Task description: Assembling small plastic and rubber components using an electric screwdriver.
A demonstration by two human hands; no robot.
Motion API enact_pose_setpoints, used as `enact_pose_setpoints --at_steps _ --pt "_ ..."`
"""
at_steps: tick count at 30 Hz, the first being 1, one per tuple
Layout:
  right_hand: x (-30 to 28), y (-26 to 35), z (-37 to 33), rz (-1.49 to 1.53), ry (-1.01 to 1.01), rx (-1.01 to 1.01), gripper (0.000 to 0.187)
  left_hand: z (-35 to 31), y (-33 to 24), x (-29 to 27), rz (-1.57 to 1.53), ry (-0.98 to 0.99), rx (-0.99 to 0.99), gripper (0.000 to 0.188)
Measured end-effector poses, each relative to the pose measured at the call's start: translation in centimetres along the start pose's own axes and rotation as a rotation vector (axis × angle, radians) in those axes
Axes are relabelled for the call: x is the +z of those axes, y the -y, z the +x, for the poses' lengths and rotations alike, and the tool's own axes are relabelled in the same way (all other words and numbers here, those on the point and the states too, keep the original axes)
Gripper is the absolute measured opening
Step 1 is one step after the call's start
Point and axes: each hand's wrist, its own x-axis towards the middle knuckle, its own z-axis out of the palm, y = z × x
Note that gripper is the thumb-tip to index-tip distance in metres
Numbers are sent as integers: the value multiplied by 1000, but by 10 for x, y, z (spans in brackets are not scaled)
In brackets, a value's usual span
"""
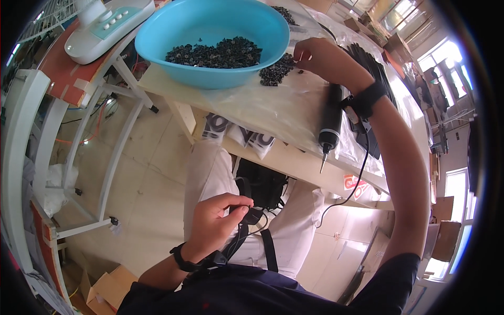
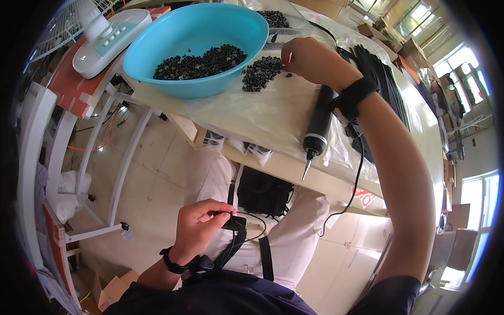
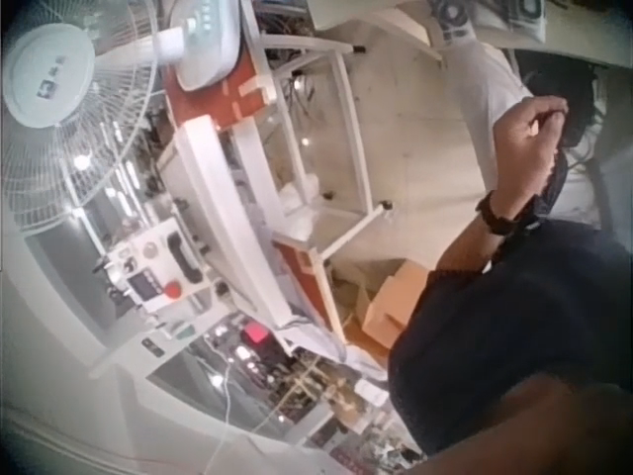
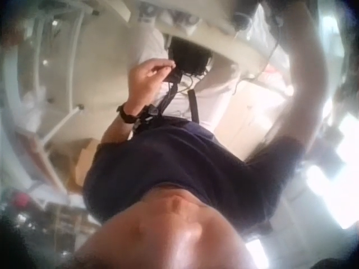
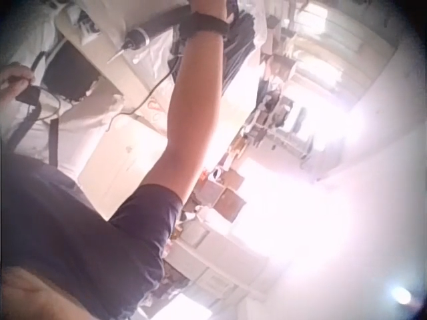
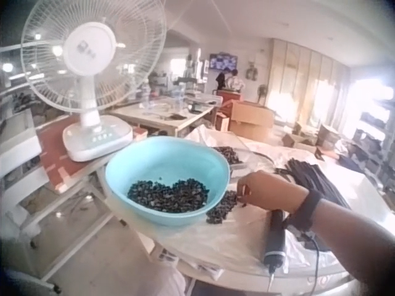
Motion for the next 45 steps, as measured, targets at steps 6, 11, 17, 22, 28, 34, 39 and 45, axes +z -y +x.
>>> enact_pose_setpoints --at_steps 6,11,17,22,28,34,39,45 --pt "1 -20 1 65 -6 -79 18 9 -8 2 2 -9 15 17" --pt "-21 12 -21 45 -105 98 21 7 -14 8 -36 -29 43 21" --pt "-29 37 -70 68 -328 -120 19 -6 -21 24 -68 -20 21 22" --pt "-10 130 -164 379 -248 -70 13 -16 -21 37 -56 5 44 23" --pt "42 166 -248 880 -138 238 10 -18 -17 53 78 54 81 21" --pt "69 183 -275 905 -383 358 10 -20 -19 71 342 80 271 19" --pt "75 177 -285 795 -383 324 13 -25 -20 81 510 52 452 26" --pt "80 177 -288 738 -376 275 15 -25 -16 87 607 -22 575 32"
